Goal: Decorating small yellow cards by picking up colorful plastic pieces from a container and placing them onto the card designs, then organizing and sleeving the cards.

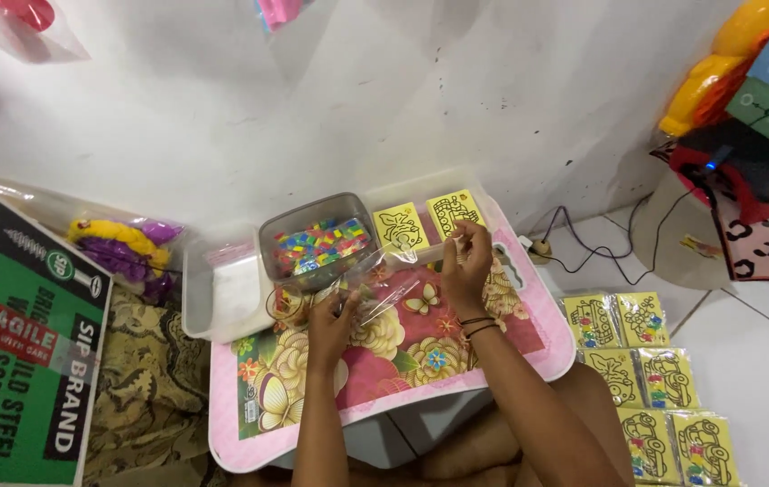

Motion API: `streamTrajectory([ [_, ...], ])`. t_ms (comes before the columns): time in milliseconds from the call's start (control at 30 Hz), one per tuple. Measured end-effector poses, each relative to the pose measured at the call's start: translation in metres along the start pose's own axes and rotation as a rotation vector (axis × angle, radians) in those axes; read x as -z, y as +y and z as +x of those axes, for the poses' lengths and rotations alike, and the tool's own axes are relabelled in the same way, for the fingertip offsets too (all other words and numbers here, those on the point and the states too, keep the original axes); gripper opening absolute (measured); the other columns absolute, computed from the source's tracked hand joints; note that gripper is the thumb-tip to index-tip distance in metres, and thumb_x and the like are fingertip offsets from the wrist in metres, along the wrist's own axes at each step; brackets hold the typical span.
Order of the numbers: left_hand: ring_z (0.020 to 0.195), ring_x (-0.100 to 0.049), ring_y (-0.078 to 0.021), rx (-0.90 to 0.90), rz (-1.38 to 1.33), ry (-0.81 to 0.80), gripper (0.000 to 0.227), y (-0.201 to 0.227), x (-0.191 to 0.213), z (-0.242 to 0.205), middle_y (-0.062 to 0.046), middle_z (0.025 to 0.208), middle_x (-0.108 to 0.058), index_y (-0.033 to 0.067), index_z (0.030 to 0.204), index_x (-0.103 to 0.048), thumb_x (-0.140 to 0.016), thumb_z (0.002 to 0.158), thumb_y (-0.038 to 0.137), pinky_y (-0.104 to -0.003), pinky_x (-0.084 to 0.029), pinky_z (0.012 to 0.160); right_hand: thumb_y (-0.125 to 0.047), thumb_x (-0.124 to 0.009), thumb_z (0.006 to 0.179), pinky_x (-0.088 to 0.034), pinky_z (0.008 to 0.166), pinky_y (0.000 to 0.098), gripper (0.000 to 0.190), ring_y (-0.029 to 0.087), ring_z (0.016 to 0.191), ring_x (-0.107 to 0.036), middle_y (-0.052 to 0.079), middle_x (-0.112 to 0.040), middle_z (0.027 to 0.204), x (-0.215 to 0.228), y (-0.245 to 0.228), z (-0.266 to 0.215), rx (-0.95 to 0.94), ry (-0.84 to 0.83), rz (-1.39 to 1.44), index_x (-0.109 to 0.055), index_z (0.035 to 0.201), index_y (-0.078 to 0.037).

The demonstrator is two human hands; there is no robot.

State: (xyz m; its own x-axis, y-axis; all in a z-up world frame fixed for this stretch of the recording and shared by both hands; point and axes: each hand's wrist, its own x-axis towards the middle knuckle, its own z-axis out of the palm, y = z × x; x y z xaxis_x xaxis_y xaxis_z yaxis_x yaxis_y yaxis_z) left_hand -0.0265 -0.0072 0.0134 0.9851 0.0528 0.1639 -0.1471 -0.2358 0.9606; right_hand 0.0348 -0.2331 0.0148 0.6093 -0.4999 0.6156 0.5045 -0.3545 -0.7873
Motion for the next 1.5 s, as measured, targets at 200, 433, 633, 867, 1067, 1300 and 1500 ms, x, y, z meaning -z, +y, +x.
streamTrajectory([
  [200, 0.058, -0.049, -0.0134, 0.006, 0.006, 0.01, 0.034, -0.011, 0.001, 0.004, -0.005, 0.055, -0.061, 0.0082, 0.076, -0.071, -0.068, 0.099, 0.033, -0.031, -0.041, 0.058, -0.011, -0.074, 0.072, -0.05, 0.084, 0.0472, 0.009, 0.037, 0.094, -0.062, 0.009, -0.063, 0.092, -0.008, 0.041, 0.061, 0.126, -0.324, -0.529, -0.071, 0.08, -0.015],
  [433, 0.061, -0.05, -0.0135, -0.015, -0.018, 0.019, 0.032, -0.015, 0.001, 0.006, -0.003, 0.058, -0.06, 0.0071, 0.079, -0.073, -0.067, 0.099, 0.031, -0.032, -0.043, 0.059, -0.048, -0.076, 0.077, -0.05, 0.087, 0.0575, 0.05, 0.044, 0.108, -0.065, 0.019, -0.069, 0.11, -0.045, 0.07, 0.104, -0.072, -0.871, -1.183, -0.076, 0.111, -0.01],
  [633, 0.06, -0.052, -0.013, 0.004, -0.015, 0.02, 0.029, -0.01, -0.001, 0.006, -0.004, 0.057, -0.06, 0.0081, 0.079, -0.075, -0.068, 0.098, 0.029, -0.03, -0.043, 0.058, -0.047, -0.067, 0.087, -0.052, 0.093, 0.0614, 0.051, 0.043, 0.114, -0.068, 0.021, -0.073, 0.114, -0.055, 0.029, 0.084, -0.177, -1.068, -1.039, -0.074, 0.114, -0.003],
  [867, 0.058, -0.05, -0.0143, 0.043, -0.053, 0.034, 0.028, -0.015, -0.004, 0.009, -0.004, 0.057, -0.06, 0.0082, 0.079, -0.075, -0.069, 0.098, 0.028, -0.03, -0.043, 0.059, -0.044, -0.077, 0.083, -0.055, 0.083, 0.0618, 0.046, 0.045, 0.101, -0.072, 0.02, -0.075, 0.098, -0.061, 0.019, 0.082, -0.116, -0.964, -1.073, -0.076, 0.105, -0.003],
  [1067, 0.057, -0.051, -0.0142, 0.051, -0.019, 0.029, 0.029, -0.018, -0.002, 0.007, -0.005, 0.055, -0.059, 0.0078, 0.079, -0.075, -0.069, 0.098, 0.029, -0.03, -0.043, 0.058, -0.037, -0.074, 0.087, -0.055, 0.083, 0.0615, 0.041, 0.048, 0.102, -0.071, 0.022, -0.074, 0.097, -0.048, 0.002, 0.082, -0.145, -0.929, -0.925, -0.073, 0.104, 0.0],
  [1300, 0.055, -0.048, -0.0135, 0.063, -0.019, 0.036, 0.026, -0.012, -0.003, 0.008, -0.003, 0.053, -0.056, 0.0088, 0.078, -0.075, -0.069, 0.097, 0.026, -0.029, -0.039, 0.055, -0.031, -0.066, 0.089, -0.056, 0.072, 0.0441, 0.027, 0.036, 0.066, -0.074, 0.012, -0.063, 0.05, -0.039, 0.007, 0.09, -0.382, -0.709, -0.546, -0.07, 0.077, -0.007],
  [1500, 0.055, -0.046, -0.0122, 0.062, -0.03, 0.044, 0.028, -0.006, -0.003, 0.005, -0.001, 0.053, -0.055, 0.0099, 0.077, -0.074, -0.069, 0.098, 0.028, -0.028, -0.038, 0.055, -0.035, -0.065, 0.087, -0.057, 0.065, 0.0467, 0.032, 0.044, 0.078, -0.075, 0.017, -0.069, 0.06, -0.04, 0.013, 0.087, -0.289, -0.796, -0.719, -0.071, 0.067, -0.01],
])
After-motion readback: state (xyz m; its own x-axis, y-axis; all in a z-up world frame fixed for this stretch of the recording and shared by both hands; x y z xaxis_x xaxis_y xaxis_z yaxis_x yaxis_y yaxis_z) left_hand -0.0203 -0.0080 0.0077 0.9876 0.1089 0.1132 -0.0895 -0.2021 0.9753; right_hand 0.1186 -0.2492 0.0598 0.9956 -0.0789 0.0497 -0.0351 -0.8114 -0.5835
